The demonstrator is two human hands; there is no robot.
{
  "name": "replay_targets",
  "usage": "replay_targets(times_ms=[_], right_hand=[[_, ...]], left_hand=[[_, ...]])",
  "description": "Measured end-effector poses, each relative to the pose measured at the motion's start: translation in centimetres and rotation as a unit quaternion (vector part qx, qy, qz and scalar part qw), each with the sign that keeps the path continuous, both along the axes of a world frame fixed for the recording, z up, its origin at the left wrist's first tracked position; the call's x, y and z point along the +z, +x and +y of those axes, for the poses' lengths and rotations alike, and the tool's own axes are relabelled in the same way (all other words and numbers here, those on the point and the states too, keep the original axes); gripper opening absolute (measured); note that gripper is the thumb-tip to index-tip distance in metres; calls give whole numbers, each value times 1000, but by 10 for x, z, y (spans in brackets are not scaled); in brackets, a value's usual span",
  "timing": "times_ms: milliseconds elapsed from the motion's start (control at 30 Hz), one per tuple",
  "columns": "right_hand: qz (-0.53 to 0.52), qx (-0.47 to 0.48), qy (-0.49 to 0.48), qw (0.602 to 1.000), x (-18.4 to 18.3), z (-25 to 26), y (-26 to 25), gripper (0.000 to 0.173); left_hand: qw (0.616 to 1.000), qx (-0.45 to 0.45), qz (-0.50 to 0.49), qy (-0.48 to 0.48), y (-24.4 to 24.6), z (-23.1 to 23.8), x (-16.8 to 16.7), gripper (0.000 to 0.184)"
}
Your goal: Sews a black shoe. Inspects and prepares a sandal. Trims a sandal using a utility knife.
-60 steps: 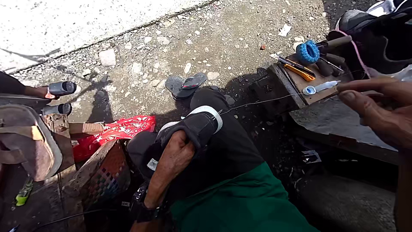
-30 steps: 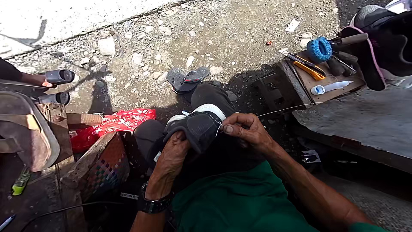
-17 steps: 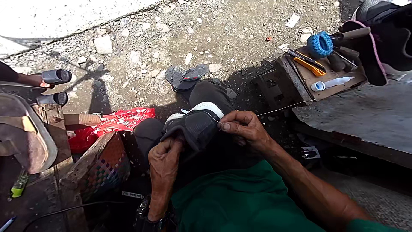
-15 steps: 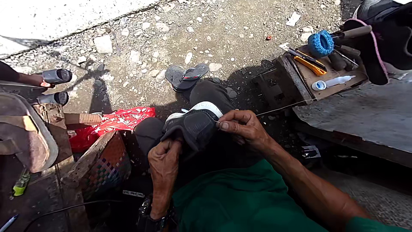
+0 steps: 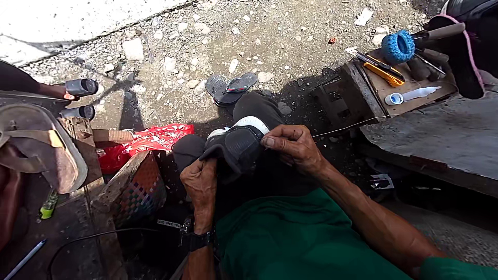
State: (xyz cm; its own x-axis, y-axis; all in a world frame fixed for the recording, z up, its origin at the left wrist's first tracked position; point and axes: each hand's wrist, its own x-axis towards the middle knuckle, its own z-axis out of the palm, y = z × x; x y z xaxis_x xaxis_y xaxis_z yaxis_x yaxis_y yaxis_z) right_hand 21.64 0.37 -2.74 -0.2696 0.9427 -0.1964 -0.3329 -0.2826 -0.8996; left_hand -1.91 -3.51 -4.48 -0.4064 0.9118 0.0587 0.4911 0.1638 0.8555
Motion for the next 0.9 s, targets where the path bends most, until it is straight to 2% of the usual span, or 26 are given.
replay_targets(times_ms=[67,133,200,233,267,300,367,400,467,533,667,800,900], right_hand=[[2,7,-2,1000,4,2,2,12],[-5,19,-5,1000,8,5,7,12],[-20,47,-1,999,11,8,14,13],[-35,61,13,997,12,8,17,14],[-64,76,37,994,13,9,23,15],[-109,86,66,988,16,11,31,15],[-219,94,94,967,23,16,55,18],[-270,90,94,954,27,18,69,22],[-344,77,122,928,31,19,88,38],[-347,78,190,915,33,13,89,44],[-310,78,332,888,30,3,61,33],[-361,42,366,857,24,4,45,27],[-362,33,371,854,23,7,42,25]], left_hand=[[999,-44,10,-23,-6,-5,5,39],[984,-166,24,-64,-14,-14,23,20],[947,-305,-19,-95,-9,-16,50,53],[933,-341,-69,-95,1,-14,60,64],[930,-339,-118,-82,14,-10,65,66],[935,-308,-168,-62,28,-4,67,61],[935,-222,-275,-23,47,8,65,32],[927,-207,-311,-21,49,13,64,22],[920,-205,-333,-28,49,19,64,12],[921,-201,-333,-26,52,21,65,11],[913,-211,-349,-29,53,21,63,12],[907,-214,-362,-35,51,20,60,13],[907,-205,-366,-34,51,20,60,13]])
